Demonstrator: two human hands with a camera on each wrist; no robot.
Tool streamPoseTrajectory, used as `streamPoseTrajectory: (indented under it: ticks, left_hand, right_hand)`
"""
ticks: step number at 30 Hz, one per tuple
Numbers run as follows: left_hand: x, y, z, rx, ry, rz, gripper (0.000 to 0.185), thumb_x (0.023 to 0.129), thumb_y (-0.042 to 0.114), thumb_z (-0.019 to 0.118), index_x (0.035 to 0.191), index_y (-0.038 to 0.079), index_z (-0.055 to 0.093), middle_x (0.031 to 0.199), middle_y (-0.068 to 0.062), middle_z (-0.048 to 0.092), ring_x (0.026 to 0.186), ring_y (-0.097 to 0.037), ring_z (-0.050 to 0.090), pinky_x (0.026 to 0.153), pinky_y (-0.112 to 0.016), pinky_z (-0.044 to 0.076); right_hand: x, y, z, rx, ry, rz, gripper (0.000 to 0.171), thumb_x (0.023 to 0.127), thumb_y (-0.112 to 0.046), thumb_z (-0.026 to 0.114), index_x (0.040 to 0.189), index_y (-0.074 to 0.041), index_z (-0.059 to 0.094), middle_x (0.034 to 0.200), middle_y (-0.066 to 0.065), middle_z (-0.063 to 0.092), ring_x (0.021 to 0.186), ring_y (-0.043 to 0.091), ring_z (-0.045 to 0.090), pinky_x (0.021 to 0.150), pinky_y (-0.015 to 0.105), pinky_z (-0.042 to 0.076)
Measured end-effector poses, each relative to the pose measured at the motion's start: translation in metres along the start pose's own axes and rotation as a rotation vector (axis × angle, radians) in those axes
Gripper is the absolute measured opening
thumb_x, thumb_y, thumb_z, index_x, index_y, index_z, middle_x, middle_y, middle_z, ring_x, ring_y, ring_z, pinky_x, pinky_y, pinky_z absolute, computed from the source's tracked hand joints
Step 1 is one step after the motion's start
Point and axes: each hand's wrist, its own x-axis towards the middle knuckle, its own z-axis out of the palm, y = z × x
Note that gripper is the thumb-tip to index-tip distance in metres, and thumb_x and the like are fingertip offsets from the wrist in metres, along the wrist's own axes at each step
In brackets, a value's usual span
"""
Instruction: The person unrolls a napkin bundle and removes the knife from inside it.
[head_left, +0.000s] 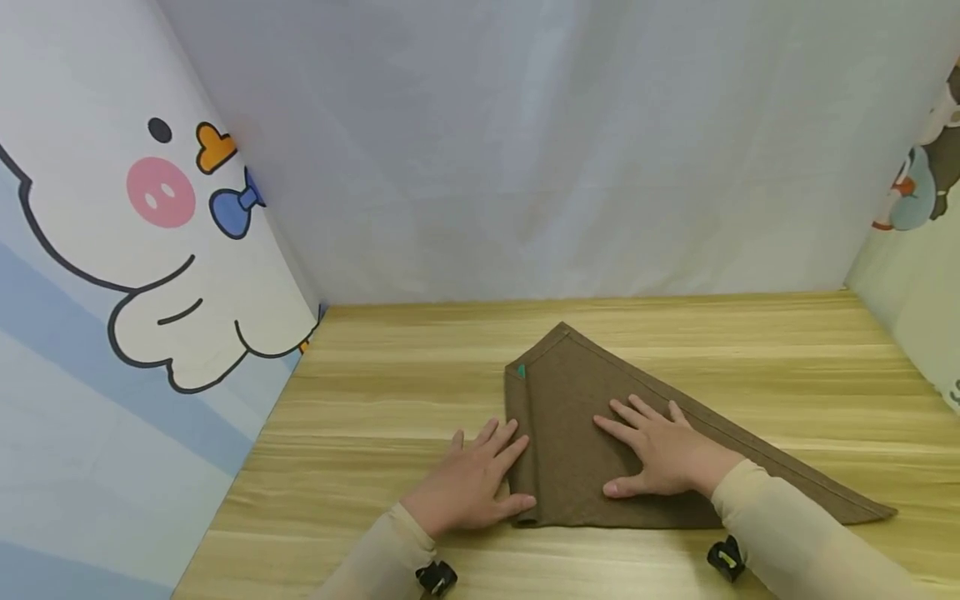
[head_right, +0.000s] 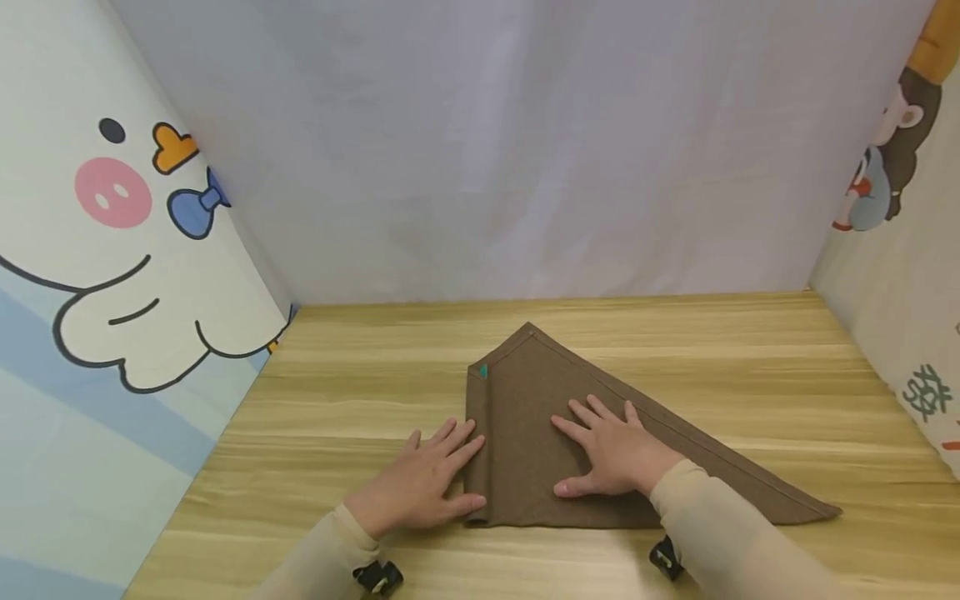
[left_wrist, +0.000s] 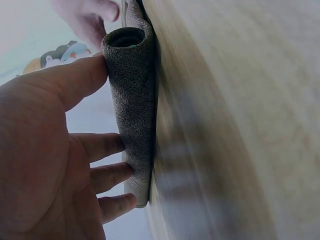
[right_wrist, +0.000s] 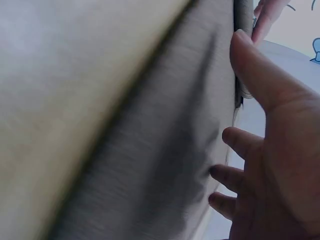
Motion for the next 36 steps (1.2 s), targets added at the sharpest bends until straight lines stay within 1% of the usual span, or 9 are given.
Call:
streamPoseTrajectory:
  ticks: [3, 6, 9, 12, 17, 22, 26, 31, 36]
  left_hand:
    - [0.002, 0.002, -0.003, 0.016, 0.005, -0.004, 0.079, 0.092, 0.069, 0.035, 0.152, 0.018, 0.031, 0.159, -0.006, 0.020, 0.145, -0.030, 0.018, 0.104, -0.065, 0.025]
    - [0.005, 0.004, -0.006, 0.028, 0.008, -0.003, 0.078, 0.093, 0.069, 0.034, 0.151, 0.018, 0.034, 0.159, -0.006, 0.021, 0.145, -0.030, 0.018, 0.104, -0.065, 0.026]
    - [0.009, 0.006, -0.007, 0.055, 0.016, 0.010, 0.078, 0.093, 0.069, 0.034, 0.151, 0.018, 0.035, 0.158, -0.006, 0.021, 0.145, -0.030, 0.019, 0.104, -0.064, 0.027]
    - [0.014, 0.009, -0.009, 0.083, 0.009, 0.022, 0.078, 0.092, 0.070, 0.033, 0.151, 0.019, 0.035, 0.159, -0.005, 0.021, 0.145, -0.028, 0.017, 0.104, -0.064, 0.027]
    - [0.024, 0.017, -0.012, 0.094, -0.039, 0.037, 0.079, 0.091, 0.072, 0.031, 0.152, 0.020, 0.031, 0.160, -0.003, 0.017, 0.146, -0.025, 0.013, 0.106, -0.063, 0.025]
    - [0.030, 0.022, -0.011, 0.109, -0.058, 0.044, 0.080, 0.091, 0.072, 0.032, 0.152, 0.020, 0.032, 0.159, -0.003, 0.019, 0.146, -0.023, 0.012, 0.107, -0.062, 0.024]
    - [0.031, 0.022, -0.008, 0.141, -0.065, 0.033, 0.080, 0.091, 0.072, 0.034, 0.151, 0.019, 0.034, 0.159, -0.003, 0.021, 0.146, -0.022, 0.014, 0.107, -0.062, 0.025]
    - [0.030, 0.020, -0.005, 0.171, -0.081, 0.022, 0.081, 0.090, 0.073, 0.033, 0.151, 0.019, 0.034, 0.159, -0.001, 0.019, 0.147, -0.021, 0.012, 0.107, -0.061, 0.025]
    - [0.028, 0.017, -0.003, 0.167, -0.082, 0.026, 0.082, 0.090, 0.073, 0.030, 0.152, 0.020, 0.033, 0.160, -0.001, 0.017, 0.147, -0.021, 0.010, 0.106, -0.062, 0.025]
  right_hand:
    - [0.006, 0.000, -0.012, 0.028, -0.017, -0.007, 0.097, 0.077, -0.074, 0.057, 0.151, -0.015, 0.034, 0.154, 0.017, 0.029, 0.141, 0.042, 0.022, 0.100, 0.075, 0.011]
    - [0.015, -0.002, -0.024, 0.027, -0.041, -0.013, 0.096, 0.079, -0.072, 0.058, 0.151, -0.014, 0.034, 0.154, 0.016, 0.030, 0.141, 0.040, 0.023, 0.101, 0.074, 0.012]
    - [0.026, -0.005, -0.032, -0.002, -0.080, -0.012, 0.095, 0.079, -0.071, 0.059, 0.151, -0.014, 0.033, 0.155, 0.015, 0.028, 0.142, 0.039, 0.022, 0.102, 0.073, 0.012]
    - [0.038, -0.007, -0.036, -0.043, -0.123, 0.002, 0.095, 0.079, -0.070, 0.059, 0.152, -0.016, 0.033, 0.156, 0.014, 0.026, 0.143, 0.037, 0.020, 0.102, 0.073, 0.012]
    - [0.054, -0.010, -0.035, -0.085, -0.170, 0.026, 0.094, 0.079, -0.069, 0.061, 0.152, -0.017, 0.032, 0.157, 0.014, 0.022, 0.143, 0.038, 0.018, 0.102, 0.073, 0.013]
    - [0.061, -0.013, -0.026, -0.096, -0.164, 0.028, 0.099, 0.077, -0.071, 0.061, 0.153, -0.017, 0.028, 0.159, 0.014, 0.018, 0.144, 0.039, 0.016, 0.101, 0.074, 0.014]
    - [0.062, -0.017, -0.021, -0.089, -0.161, 0.022, 0.103, 0.075, -0.074, 0.061, 0.154, -0.017, 0.026, 0.159, 0.013, 0.015, 0.144, 0.038, 0.016, 0.101, 0.074, 0.015]
    - [0.062, -0.019, -0.019, -0.093, -0.161, 0.032, 0.104, 0.074, -0.073, 0.062, 0.154, -0.017, 0.026, 0.159, 0.013, 0.015, 0.144, 0.037, 0.018, 0.101, 0.074, 0.013]
    - [0.062, -0.019, -0.019, -0.100, -0.157, 0.036, 0.104, 0.074, -0.073, 0.063, 0.154, -0.017, 0.027, 0.159, 0.013, 0.016, 0.143, 0.037, 0.019, 0.101, 0.074, 0.013]
